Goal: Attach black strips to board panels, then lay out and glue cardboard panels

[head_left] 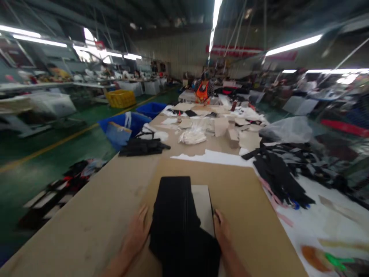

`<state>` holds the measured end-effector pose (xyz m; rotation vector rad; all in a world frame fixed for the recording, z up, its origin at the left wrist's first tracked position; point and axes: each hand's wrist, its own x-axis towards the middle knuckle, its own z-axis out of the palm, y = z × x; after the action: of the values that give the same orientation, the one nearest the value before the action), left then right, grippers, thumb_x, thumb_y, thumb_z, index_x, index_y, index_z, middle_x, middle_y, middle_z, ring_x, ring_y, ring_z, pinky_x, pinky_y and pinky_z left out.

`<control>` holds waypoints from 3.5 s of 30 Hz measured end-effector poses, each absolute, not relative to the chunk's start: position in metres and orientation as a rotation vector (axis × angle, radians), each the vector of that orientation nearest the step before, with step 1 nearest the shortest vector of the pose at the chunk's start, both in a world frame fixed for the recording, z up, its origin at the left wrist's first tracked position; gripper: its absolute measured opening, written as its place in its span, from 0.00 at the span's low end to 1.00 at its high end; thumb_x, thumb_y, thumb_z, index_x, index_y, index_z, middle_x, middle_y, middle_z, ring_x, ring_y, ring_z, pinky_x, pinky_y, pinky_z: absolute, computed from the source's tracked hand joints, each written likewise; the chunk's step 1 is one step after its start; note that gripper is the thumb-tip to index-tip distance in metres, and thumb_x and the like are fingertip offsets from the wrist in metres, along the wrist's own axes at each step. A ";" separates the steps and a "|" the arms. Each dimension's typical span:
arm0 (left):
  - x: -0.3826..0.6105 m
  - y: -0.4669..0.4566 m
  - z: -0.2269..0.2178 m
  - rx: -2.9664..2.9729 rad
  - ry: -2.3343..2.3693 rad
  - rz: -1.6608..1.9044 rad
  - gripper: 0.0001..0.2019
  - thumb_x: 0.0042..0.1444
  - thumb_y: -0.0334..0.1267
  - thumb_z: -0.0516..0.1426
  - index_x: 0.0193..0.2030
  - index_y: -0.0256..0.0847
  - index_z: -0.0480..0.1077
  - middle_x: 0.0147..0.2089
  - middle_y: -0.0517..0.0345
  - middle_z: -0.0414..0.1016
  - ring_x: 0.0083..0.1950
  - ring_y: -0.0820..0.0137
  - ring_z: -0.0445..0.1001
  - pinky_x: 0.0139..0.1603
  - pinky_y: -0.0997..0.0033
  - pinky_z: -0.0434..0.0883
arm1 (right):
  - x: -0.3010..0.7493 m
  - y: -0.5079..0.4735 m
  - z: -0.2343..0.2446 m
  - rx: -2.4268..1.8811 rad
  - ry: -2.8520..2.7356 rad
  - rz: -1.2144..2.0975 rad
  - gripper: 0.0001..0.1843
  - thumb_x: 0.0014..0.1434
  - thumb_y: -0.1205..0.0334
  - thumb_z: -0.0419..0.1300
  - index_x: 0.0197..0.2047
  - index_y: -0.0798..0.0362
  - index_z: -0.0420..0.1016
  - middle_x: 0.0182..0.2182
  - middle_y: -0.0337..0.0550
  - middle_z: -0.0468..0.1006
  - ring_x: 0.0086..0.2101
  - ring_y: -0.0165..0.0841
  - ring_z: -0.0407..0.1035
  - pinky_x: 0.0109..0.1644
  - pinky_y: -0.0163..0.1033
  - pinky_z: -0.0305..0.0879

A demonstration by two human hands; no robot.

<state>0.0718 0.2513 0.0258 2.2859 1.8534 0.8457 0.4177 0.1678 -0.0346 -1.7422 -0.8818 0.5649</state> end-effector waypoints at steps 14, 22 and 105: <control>0.076 0.251 -0.012 2.348 1.748 0.509 0.26 0.68 0.48 0.49 0.68 0.39 0.61 0.70 0.48 0.64 0.70 0.57 0.60 0.72 0.52 0.54 | 0.401 0.188 -0.040 -1.798 -0.984 0.554 0.14 0.52 0.53 0.63 0.38 0.54 0.81 0.47 0.54 0.78 0.52 0.43 0.68 0.66 0.53 0.57; 0.077 0.238 -0.020 2.337 1.841 0.558 0.24 0.67 0.47 0.51 0.66 0.42 0.64 0.67 0.48 0.68 0.67 0.56 0.66 0.69 0.50 0.62 | 0.395 0.217 -0.035 -1.752 -1.115 0.647 0.22 0.52 0.53 0.60 0.47 0.56 0.80 0.51 0.56 0.76 0.52 0.44 0.69 0.61 0.52 0.63; 0.077 0.244 -0.020 2.288 1.746 0.618 0.27 0.65 0.45 0.54 0.69 0.45 0.60 0.70 0.47 0.65 0.66 0.51 0.66 0.61 0.47 0.65 | 0.295 0.210 0.011 -2.248 -1.415 0.502 0.28 0.57 0.52 0.59 0.57 0.59 0.75 0.53 0.61 0.73 0.55 0.51 0.68 0.61 0.54 0.63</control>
<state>0.0771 0.2443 -0.0205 2.2875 1.7456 0.6179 0.2951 0.2101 0.0109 -2.2481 -1.4151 0.5023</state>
